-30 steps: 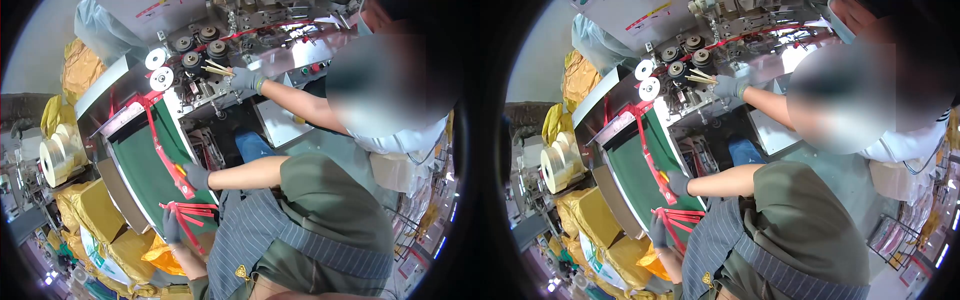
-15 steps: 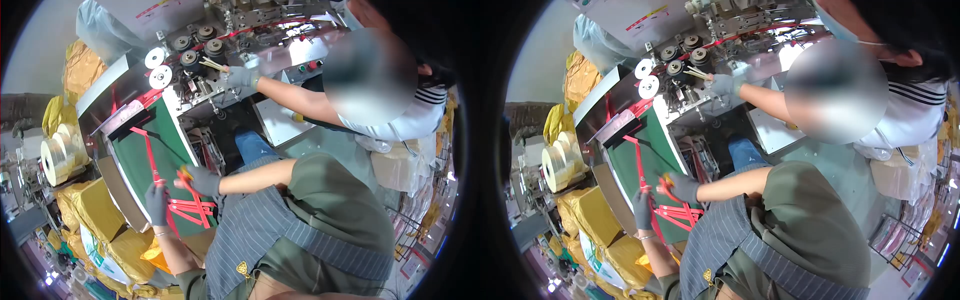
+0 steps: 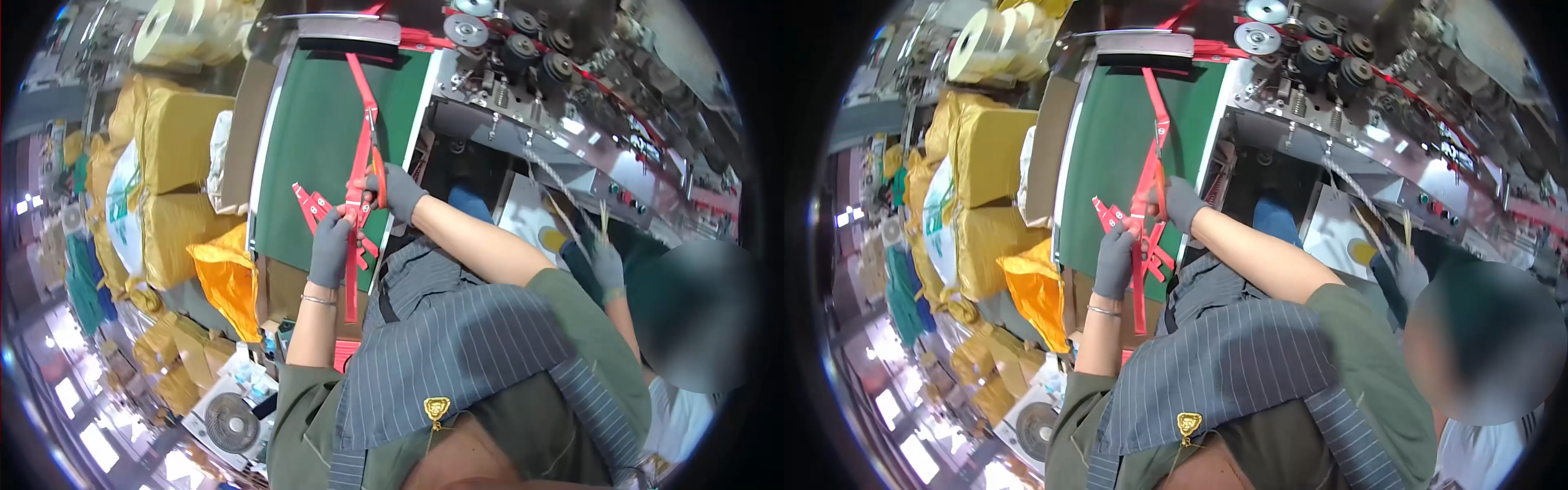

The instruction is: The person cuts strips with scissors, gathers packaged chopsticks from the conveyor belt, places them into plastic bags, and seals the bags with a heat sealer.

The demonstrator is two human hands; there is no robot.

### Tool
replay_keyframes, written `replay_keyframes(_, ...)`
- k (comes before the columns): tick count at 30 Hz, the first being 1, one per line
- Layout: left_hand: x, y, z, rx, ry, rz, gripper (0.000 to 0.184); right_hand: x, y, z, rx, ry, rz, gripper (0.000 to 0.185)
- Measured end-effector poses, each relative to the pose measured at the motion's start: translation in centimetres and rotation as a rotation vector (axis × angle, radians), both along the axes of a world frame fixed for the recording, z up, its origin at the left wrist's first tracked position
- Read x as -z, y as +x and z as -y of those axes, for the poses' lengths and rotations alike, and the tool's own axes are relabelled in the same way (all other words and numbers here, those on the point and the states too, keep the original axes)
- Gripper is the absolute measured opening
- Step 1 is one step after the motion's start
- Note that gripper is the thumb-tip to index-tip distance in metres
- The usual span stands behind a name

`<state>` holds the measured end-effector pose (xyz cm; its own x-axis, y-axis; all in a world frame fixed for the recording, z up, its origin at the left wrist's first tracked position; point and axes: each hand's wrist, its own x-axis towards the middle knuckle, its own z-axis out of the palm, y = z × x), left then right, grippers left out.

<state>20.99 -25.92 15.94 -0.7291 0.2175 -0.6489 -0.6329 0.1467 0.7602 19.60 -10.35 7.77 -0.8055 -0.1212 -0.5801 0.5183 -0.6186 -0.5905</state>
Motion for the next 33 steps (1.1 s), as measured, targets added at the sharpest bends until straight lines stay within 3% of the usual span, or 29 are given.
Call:
replay_keyframes(2, 0.5, -0.2, 1.3, 0.008, 0.071, -0.056, 0.021, -3.4, 0.1, -1.0, -0.117, 0.194, 0.057, 0.030)
replay_keyframes(4, 0.6, -0.4, 2.6, -0.006, 0.069, -0.036, 0.020, -0.8, 1.0, -2.3, -0.340, 0.604, -0.264, 0.032)
replay_keyframes(6, 0.9, -0.5, 3.8, -0.012, 0.057, -0.047, 0.020, -2.9, 2.7, -4.8, -0.795, 0.588, -0.375, 0.057)
replay_keyframes(8, 1.0, -0.7, 4.6, 0.003, 0.067, -0.057, 0.019, -5.1, 4.6, -5.8, -1.038, 0.776, -0.442, 0.058)
replay_keyframes(10, 1.0, -0.9, 5.0, 0.014, 0.074, -0.067, 0.018, -4.8, 5.5, -6.3, -1.133, 0.654, -0.394, 0.059)
replay_keyframes(14, 0.4, -1.1, 4.3, 0.020, 0.056, -0.053, 0.018, -4.2, 4.5, -5.6, -1.171, 0.585, -0.489, 0.061)
replay_keyframes(15, 0.1, -1.1, 4.1, 0.024, 0.043, -0.045, 0.018, -4.2, 4.3, -4.8, -1.070, 0.573, -0.573, 0.061)
replay_keyframes(18, -0.7, -1.2, 4.1, 0.070, 0.033, -0.006, 0.020, -5.5, 2.6, -4.9, -1.188, 0.660, -0.580, 0.062)
replay_keyframes(19, -0.8, -1.2, 4.2, 0.080, 0.031, 0.009, 0.021, -4.7, 2.5, -4.7, -1.163, 0.574, -0.588, 0.067)
replay_keyframes(23, -0.8, -1.3, 4.6, 0.091, 0.032, 0.039, 0.022, -2.9, 2.4, -4.6, -1.140, 0.705, -0.610, 0.076)
replay_keyframes(26, -0.4, -1.3, 4.9, 0.070, 0.037, 0.039, 0.022, -3.7, 1.5, -4.8, -1.259, 0.761, -0.542, 0.051)
replay_keyframes(30, 0.2, -1.4, 5.0, 0.002, 0.068, -0.022, 0.019, -4.8, 0.9, -5.0, -1.325, 0.843, -0.461, 0.059)
replay_keyframes(32, 6.0, -1.6, 7.3, 0.002, -0.232, -0.273, 0.028, -4.6, 1.3, -5.7, -1.293, 0.833, -0.386, 0.062)
replay_keyframes(33, 8.6, -1.6, 8.0, 0.004, -0.378, -0.398, 0.034, -4.2, 2.1, -6.0, -1.160, 0.828, -0.409, 0.065)
